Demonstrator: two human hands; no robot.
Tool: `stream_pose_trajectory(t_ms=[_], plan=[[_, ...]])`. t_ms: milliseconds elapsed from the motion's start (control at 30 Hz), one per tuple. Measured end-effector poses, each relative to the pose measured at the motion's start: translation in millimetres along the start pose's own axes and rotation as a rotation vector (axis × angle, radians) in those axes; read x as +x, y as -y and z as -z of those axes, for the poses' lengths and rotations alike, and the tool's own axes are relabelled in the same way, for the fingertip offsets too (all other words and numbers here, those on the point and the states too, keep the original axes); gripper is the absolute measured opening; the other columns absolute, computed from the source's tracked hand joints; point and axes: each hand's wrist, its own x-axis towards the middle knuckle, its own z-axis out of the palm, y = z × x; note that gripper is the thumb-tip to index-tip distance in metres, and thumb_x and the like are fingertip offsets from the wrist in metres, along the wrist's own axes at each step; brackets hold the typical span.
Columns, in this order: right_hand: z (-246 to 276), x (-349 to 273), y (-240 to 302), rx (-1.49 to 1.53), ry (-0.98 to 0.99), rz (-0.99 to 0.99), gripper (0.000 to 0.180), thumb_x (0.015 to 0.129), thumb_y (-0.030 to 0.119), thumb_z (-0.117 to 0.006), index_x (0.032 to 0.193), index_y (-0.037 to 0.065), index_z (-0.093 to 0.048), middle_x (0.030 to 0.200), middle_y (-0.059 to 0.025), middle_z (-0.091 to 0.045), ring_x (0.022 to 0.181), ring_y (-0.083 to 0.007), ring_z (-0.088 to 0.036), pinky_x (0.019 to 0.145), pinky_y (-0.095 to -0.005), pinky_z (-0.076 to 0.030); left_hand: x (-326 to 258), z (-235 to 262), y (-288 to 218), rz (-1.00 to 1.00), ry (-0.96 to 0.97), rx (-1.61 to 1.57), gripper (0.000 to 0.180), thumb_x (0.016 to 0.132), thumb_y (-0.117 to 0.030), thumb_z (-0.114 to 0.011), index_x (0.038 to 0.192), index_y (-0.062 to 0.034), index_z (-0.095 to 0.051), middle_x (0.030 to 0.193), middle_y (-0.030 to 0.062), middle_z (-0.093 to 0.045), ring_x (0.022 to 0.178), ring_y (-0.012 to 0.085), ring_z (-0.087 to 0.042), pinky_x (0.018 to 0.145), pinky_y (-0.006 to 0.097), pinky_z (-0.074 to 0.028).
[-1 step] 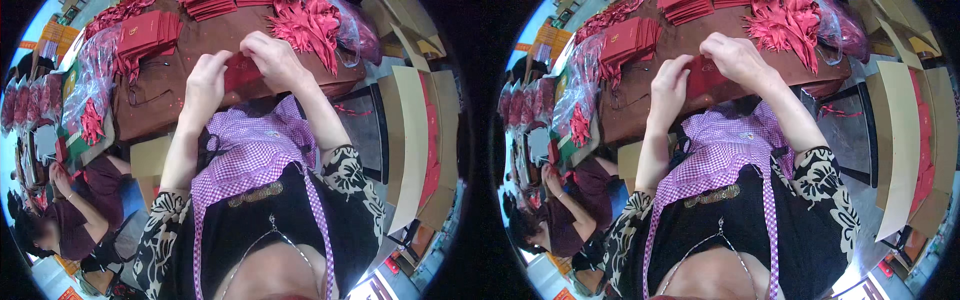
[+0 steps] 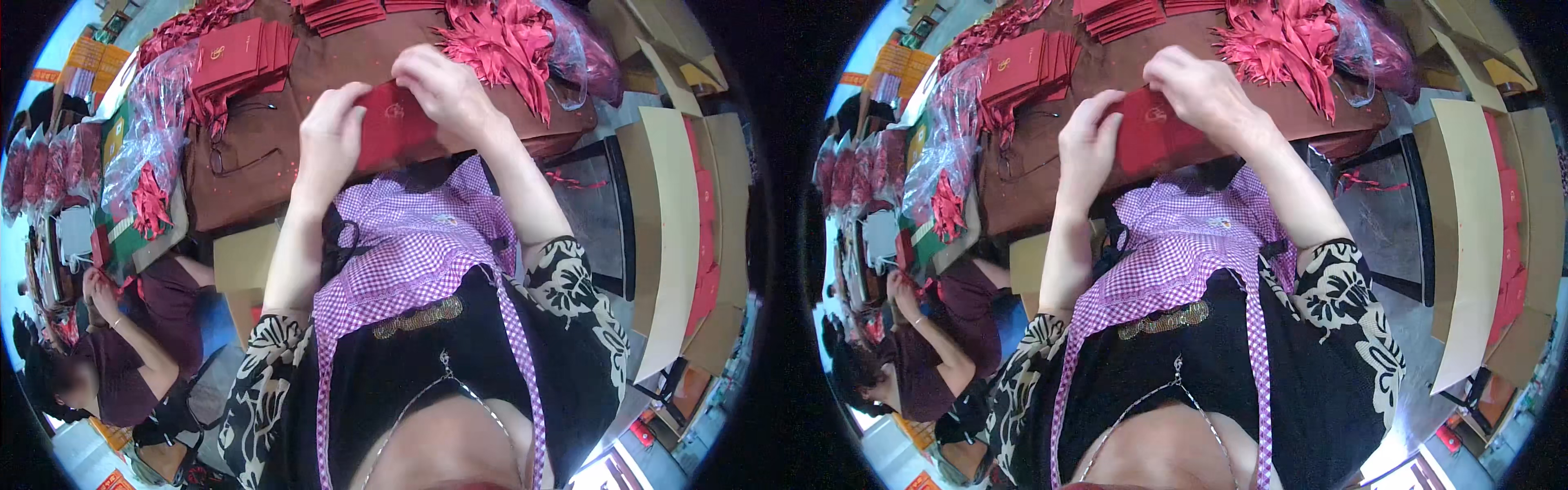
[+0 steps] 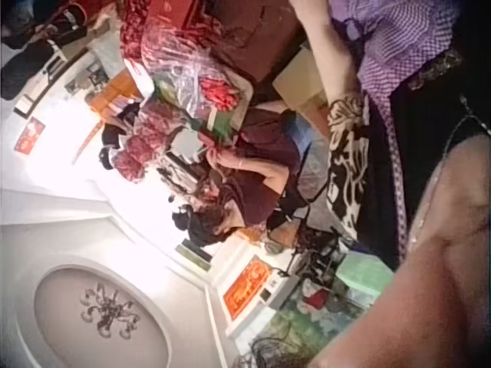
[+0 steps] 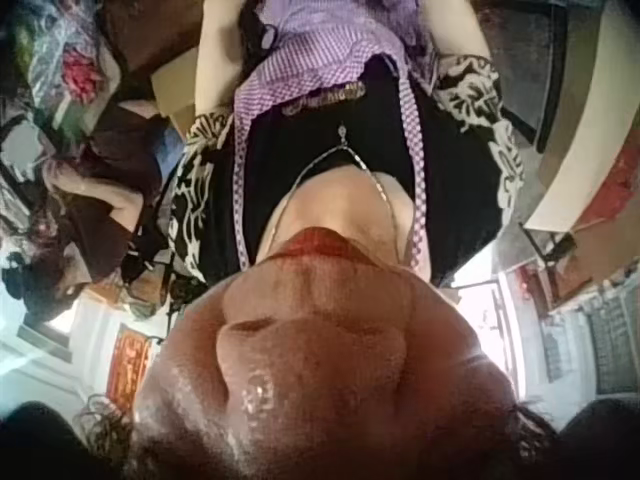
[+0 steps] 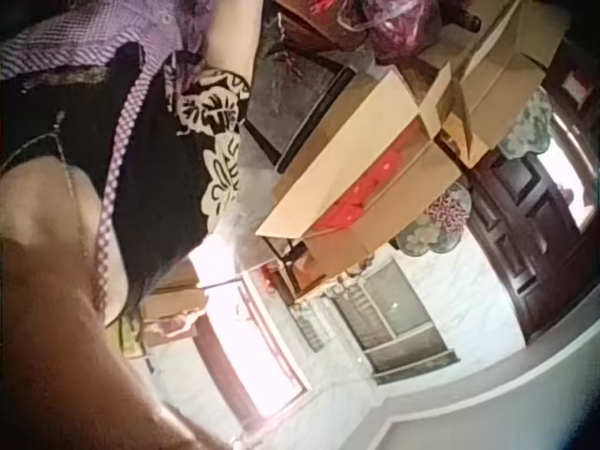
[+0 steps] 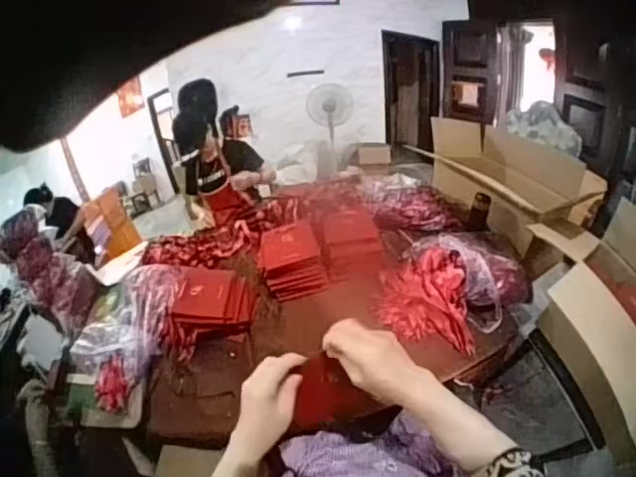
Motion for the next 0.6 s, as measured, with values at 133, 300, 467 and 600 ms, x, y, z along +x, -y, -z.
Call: stream_pose_trajectory(t_ms=[133,300,467,600], plan=[[-3.0,-16.2,-26.4,0.101,-0.303,-0.389,0.023,0.082,0.011,-0.065,0.103,0.002,-0.062,0.092,-0.0036,-0.064,0.083,-0.0102,-0.060,0.069,-0.0237,-0.048,-11.6,-0.5,23.3,0.425,-0.281,-0.705,0.026,0.085,0.006,-0.055,0.111,0.0043,-0.057,0.098,0.0055,-0.061,0.086,0.0094,-0.057,0.079,0.022,-0.047],[-14.9,-53.7,-13.0,0.729,0.028,-0.908,0.023,0.087,0.011,-0.060,0.109,0.003,-0.062,0.080,0.0015,-0.061,0.056,-0.0038,-0.049,0.052,-0.0189,-0.041,-25.2,-4.1,34.5,0.524,-0.394,-0.930,0.029,0.085,0.006,-0.056,0.114,0.0044,-0.055,0.099,0.0060,-0.060,0.083,0.0073,-0.056,0.076,0.020,-0.047],[-25.2,-60.6,-8.3,0.998,-0.099,-0.936,0.015,0.087,0.012,-0.061,0.097,0.001,-0.062,0.079,0.0030,-0.060,0.060,-0.0024,-0.050,0.053,-0.0178,-0.041,-29.2,-2.2,36.2,0.448,-0.286,-0.538,0.026,0.081,0.002,-0.061,0.107,-0.0001,-0.060,0.093,0.0048,-0.058,0.080,0.0107,-0.056,0.073,0.023,-0.047],[-21.6,-56.3,-13.6,0.834,-0.034,-0.863,0.014,0.087,0.009,-0.060,0.097,-0.001,-0.063,0.083,0.0007,-0.063,0.073,-0.0053,-0.056,0.067,-0.0207,-0.046,-20.3,3.3,35.7,0.233,-0.219,0.031,0.019,0.076,-0.006,-0.068,0.094,-0.0033,-0.063,0.087,0.0061,-0.056,0.078,0.0152,-0.055,0.071,0.027,-0.047]])
